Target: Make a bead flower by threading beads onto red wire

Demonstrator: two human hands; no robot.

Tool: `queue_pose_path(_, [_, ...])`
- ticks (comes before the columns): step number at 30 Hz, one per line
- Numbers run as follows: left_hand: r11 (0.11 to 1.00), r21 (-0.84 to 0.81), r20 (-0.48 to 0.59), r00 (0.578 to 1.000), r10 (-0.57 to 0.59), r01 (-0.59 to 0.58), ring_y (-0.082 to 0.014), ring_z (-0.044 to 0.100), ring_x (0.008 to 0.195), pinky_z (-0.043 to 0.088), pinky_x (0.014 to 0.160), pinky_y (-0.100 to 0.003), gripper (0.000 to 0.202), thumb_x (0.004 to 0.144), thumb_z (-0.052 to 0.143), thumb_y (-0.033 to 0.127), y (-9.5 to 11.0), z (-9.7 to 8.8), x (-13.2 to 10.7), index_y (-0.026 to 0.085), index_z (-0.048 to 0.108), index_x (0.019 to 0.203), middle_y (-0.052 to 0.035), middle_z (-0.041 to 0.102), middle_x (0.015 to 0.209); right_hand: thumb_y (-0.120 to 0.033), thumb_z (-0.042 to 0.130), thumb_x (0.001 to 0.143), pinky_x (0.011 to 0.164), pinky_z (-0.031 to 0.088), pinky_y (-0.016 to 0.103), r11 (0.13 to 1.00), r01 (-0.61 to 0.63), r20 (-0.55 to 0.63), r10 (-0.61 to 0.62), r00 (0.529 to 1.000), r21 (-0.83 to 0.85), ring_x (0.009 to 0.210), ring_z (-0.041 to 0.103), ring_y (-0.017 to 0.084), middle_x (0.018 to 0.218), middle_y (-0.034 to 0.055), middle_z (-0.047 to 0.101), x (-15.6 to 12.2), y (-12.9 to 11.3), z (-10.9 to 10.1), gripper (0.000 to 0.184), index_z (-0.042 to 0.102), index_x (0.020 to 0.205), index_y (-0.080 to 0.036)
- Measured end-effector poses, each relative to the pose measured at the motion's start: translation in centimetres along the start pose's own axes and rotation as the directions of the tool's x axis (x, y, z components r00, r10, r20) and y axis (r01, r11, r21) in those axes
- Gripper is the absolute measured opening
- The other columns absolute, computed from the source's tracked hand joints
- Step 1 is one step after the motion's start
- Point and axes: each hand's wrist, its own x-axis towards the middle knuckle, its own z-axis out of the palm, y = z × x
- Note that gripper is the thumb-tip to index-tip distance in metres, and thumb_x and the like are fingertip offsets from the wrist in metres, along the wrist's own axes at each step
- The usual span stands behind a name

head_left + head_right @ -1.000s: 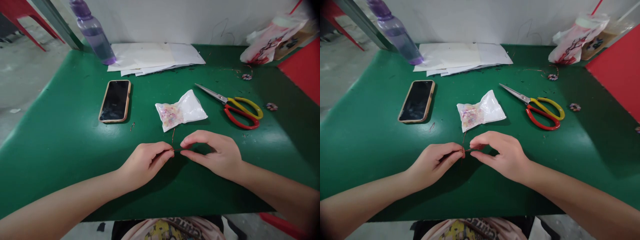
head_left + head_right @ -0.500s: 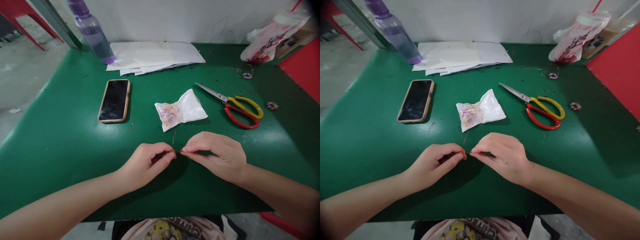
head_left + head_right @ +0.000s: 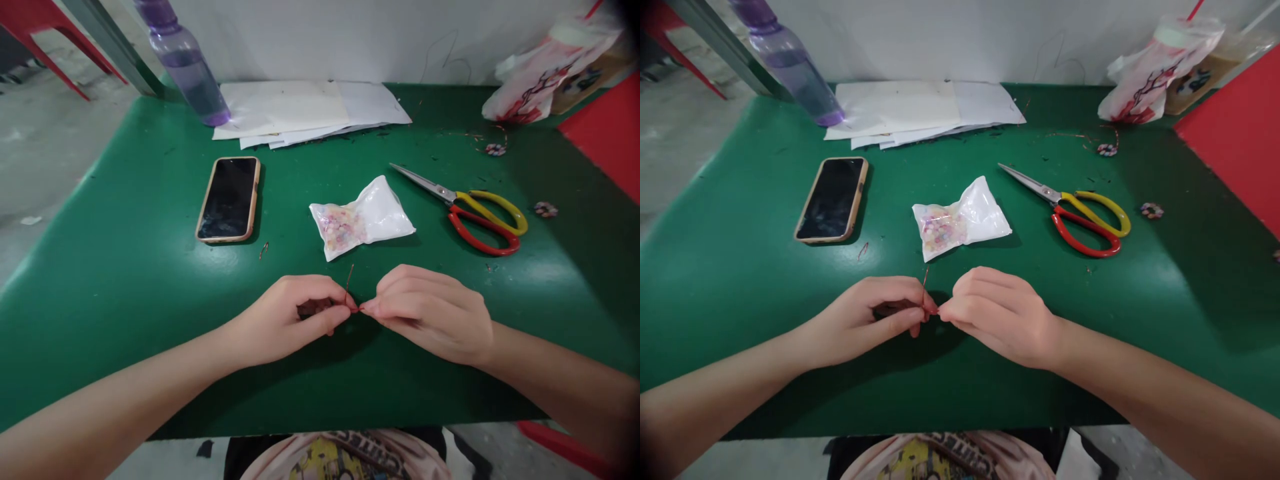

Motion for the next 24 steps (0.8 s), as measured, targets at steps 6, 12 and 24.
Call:
queue_pose_path(6, [0.999,-0.043,0.028,0.999,-0.027,0.028,-0.0087,0.056,0.065,0.046,0.059,-0.018,0.011,0.082,0.059,0.025,-0.1,-0.1,0.2,0.015,0.064,0.081,-0.0007,0.062,0.076,-0.003,0.058,0.080,0.064,0.051,0.025,0.999,0.032,0.038,-0.033,0.999,0.009,0.073,0.059,0.012,0.076,0.0029,0.064,-0.3,-0.1,0.2,0.019,0.056,0.092,-0.019])
queue_pose_path(12, [0.991,-0.125,0.001,0.999,-0.041,0.041,-0.0093,0.055,0.066,0.046,0.060,-0.019,0.011,0.082,0.059,0.023,-0.3,0.3,0.3,0.014,0.064,0.078,-0.0009,0.062,0.075,-0.005,0.058,0.080,0.062,0.049,0.023,0.990,-0.085,0.034,0.082,0.996,0.109,0.069,0.058,0.010,0.074,-0.0003,0.063,-0.1,-0.4,0.5,0.016,0.057,0.084,-0.021])
queue_pose_path(24, [0.978,-0.142,0.033,0.988,-0.152,0.155,-0.0092,0.052,0.064,0.042,0.058,-0.019,0.017,0.082,0.058,0.027,0.1,0.3,0.4,0.013,0.066,0.077,-0.0007,0.061,0.073,-0.021,0.066,0.076,0.062,0.049,0.022,0.772,-0.548,0.315,0.458,0.831,0.321,0.066,0.061,0.010,0.073,-0.0013,0.065,0.9,-0.2,-0.4,0.005,0.061,0.073,-0.019])
